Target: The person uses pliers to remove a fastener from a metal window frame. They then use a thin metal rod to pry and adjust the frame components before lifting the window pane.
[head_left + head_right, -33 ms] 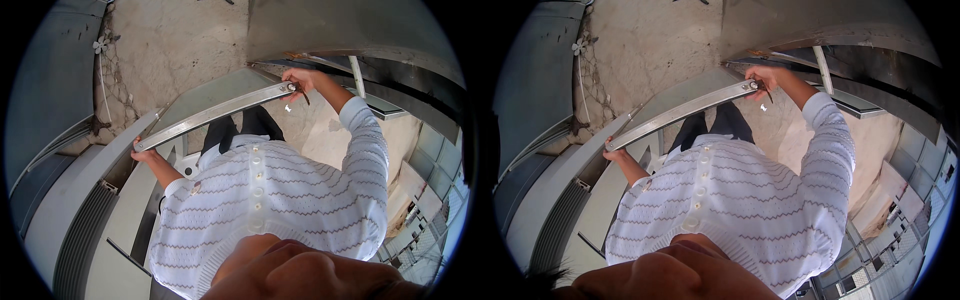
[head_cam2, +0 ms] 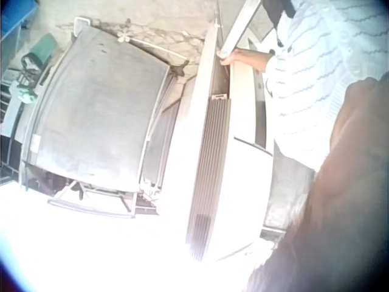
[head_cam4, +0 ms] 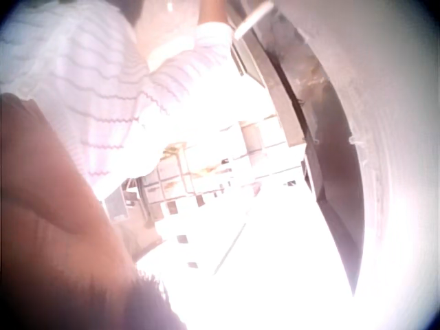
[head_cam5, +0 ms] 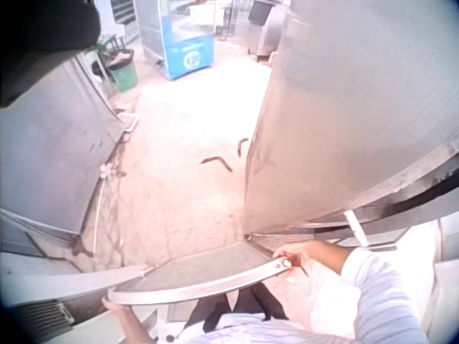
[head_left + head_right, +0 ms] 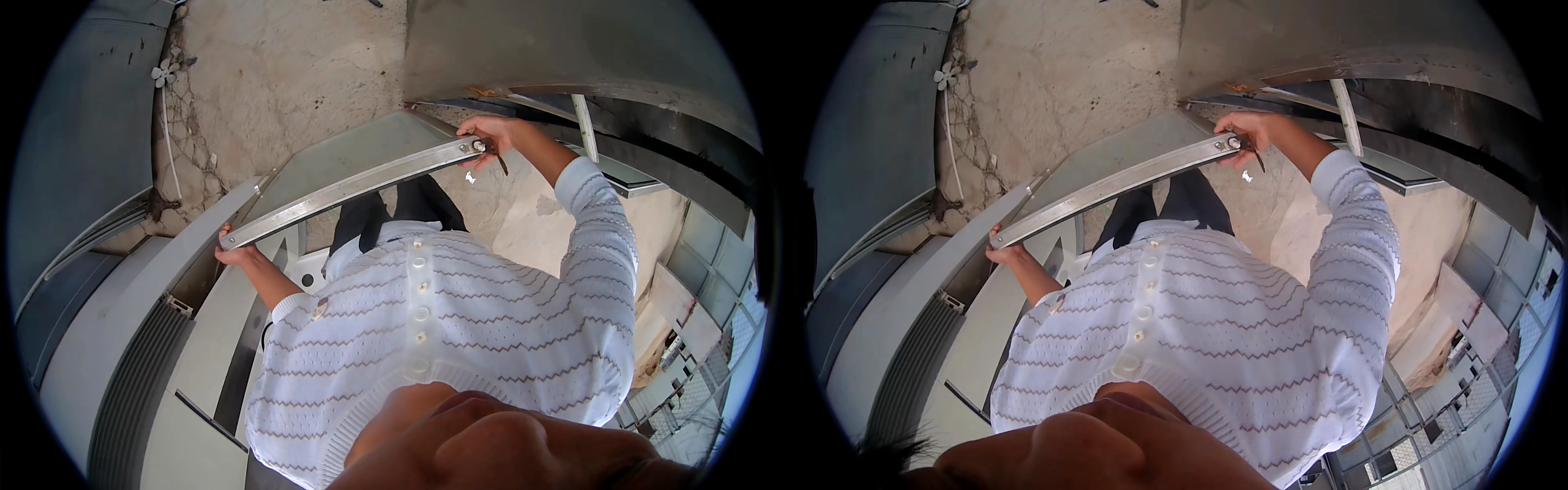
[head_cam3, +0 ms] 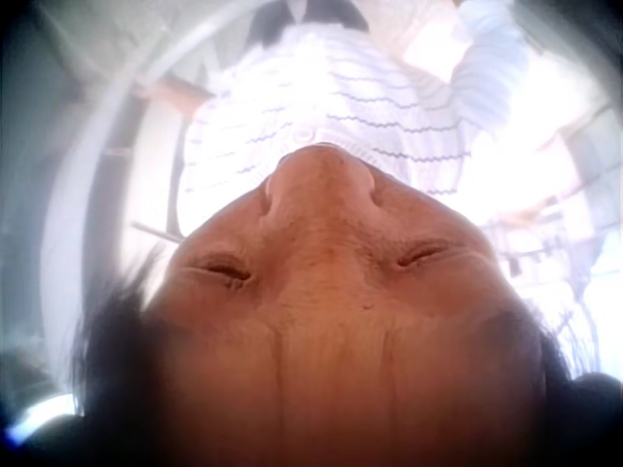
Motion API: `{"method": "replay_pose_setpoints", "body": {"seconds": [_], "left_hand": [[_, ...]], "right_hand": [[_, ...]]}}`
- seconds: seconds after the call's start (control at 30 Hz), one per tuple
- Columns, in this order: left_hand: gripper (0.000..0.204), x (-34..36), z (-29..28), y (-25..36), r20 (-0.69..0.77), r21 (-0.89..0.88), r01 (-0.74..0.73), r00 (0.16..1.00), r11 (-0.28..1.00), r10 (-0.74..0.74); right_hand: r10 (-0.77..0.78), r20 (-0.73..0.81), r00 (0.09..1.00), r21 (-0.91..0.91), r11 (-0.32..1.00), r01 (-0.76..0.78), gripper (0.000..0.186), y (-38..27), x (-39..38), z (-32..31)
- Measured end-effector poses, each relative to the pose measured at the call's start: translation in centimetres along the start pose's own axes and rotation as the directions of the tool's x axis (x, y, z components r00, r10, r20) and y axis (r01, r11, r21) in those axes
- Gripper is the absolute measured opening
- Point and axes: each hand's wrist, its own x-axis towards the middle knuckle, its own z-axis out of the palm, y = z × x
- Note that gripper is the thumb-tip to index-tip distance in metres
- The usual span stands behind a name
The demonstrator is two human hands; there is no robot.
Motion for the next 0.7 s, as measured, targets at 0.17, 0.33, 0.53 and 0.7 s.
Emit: {"method": "replay_pose_setpoints", "body": {"seconds": [0.17,0.33,0.53,0.7], "left_hand": [[0.048,-2.2,1.2,-0.2,0.027,0.004,-0.088,0.996,0.996,0.088],[0.049,-4.6,2.7,0.1,0.027,0.034,-0.111,0.994,0.993,0.11],[0.049,-5.5,3.4,0.1,0.026,0.033,-0.133,0.991,0.991,0.132],[0.049,-6.5,4.1,0.5,0.023,0.031,-0.111,0.994,0.993,0.11]], "right_hand": [[0.021,-0.053,0.998,0.03,0.999,-0.019,0.041,0.9,0.5,-0.3],[-0.029,-0.122,0.992,-0.081,0.996,0.019,0.039,1.1,-1.3,-0.7],[-0.088,-0.216,0.972,-0.055,0.995,0.078,0.04,1.7,-1.3,-1.5],[-0.099,-0.241,0.965,-0.081,0.993,0.081,0.041,1.7,-2.5,-1.4]]}}
